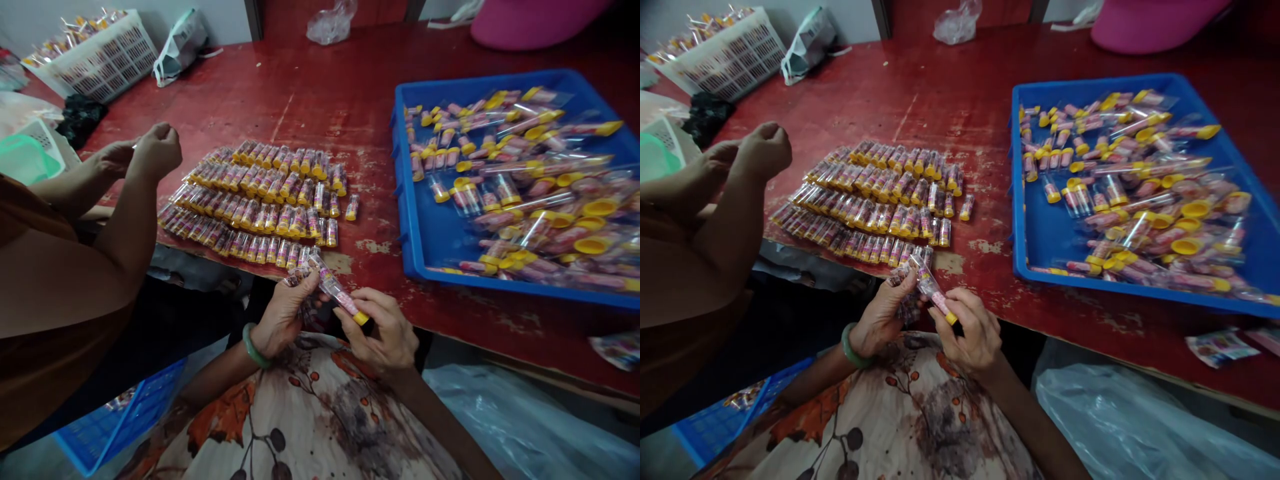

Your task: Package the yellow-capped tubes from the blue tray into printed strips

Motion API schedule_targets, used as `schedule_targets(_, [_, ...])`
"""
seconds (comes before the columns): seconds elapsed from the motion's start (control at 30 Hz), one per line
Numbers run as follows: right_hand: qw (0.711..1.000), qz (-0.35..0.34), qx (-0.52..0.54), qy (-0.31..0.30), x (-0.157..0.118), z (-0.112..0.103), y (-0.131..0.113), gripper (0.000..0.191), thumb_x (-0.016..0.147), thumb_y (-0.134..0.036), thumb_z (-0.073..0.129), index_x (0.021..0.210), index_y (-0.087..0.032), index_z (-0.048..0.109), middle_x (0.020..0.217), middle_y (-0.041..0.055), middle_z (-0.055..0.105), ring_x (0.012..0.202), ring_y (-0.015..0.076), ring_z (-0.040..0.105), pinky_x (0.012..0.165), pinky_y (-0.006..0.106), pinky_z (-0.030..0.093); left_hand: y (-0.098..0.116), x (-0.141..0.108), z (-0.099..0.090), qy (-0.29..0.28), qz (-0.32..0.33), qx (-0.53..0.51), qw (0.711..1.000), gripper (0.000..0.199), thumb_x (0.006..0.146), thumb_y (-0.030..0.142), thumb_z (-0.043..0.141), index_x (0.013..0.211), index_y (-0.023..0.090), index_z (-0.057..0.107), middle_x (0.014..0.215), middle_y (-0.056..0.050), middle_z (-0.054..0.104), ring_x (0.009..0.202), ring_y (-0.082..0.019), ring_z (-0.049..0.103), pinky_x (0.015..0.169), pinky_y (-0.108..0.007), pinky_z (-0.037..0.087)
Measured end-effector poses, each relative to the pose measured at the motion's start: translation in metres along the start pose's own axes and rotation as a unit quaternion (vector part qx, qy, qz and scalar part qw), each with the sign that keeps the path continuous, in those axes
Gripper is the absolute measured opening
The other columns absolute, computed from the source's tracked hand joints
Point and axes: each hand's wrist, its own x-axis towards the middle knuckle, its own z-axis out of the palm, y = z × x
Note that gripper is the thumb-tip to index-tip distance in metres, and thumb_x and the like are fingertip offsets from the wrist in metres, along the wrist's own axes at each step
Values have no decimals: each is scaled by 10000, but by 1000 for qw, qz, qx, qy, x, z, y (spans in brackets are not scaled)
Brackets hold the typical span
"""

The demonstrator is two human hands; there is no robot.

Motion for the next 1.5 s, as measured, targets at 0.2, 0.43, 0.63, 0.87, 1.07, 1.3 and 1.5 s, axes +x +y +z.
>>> schedule_targets(0.2, [995,7,83,-54,3,5,3,437,848,-213,714,1246,-212,533,1110,112,627,1004,229,643,809,367,571,5,-5,1,3,20,7,1000,367,552,349,904,746,137,676,631,11,661,552,-92,589,569,-207,477])
schedule_targets(0.43, [972,94,195,-91,10,-6,8,463,849,-133,661,1290,-223,553,1224,117,573,924,200,635,858,412,564,7,-8,3,-55,-21,-2,998,327,581,306,896,803,136,727,739,-17,711,624,-113,632,631,-231,507])
schedule_targets(0.63, [994,41,103,-24,6,2,7,417,876,-141,636,1275,-252,583,1154,100,643,1032,239,643,816,394,588,-3,-10,0,-68,-11,60,996,297,637,346,864,804,143,726,673,-6,670,556,-92,576,568,-220,462])
schedule_targets(0.87, [997,24,74,-1,4,-1,7,361,876,-139,645,1220,-245,623,1135,106,658,1000,232,662,766,372,604,-4,-15,5,-69,-10,76,995,306,621,384,868,733,149,708,617,1,654,530,-94,576,544,-214,443])
schedule_targets(1.07, [998,35,60,-2,3,-1,6,325,878,-140,642,1179,-262,635,1133,93,664,973,217,672,741,352,606,-5,-14,5,-60,-9,82,995,305,616,380,870,740,146,720,595,-6,654,523,-101,574,539,-223,433])
schedule_targets(1.3, [995,38,92,0,5,-2,7,399,833,-140,694,1209,-257,633,1111,94,666,985,238,662,776,392,598,-2,-13,5,-63,-4,71,995,289,618,356,872,754,146,728,615,-2,658,532,-88,565,542,-213,429])
schedule_targets(1.5, [989,89,118,7,-1,-1,9,363,814,-158,693,1160,-256,644,1091,81,669,756,185,653,610,339,572,2,-12,8,-38,11,64,997,345,524,365,912,687,140,707,594,3,651,515,-87,548,536,-221,431])
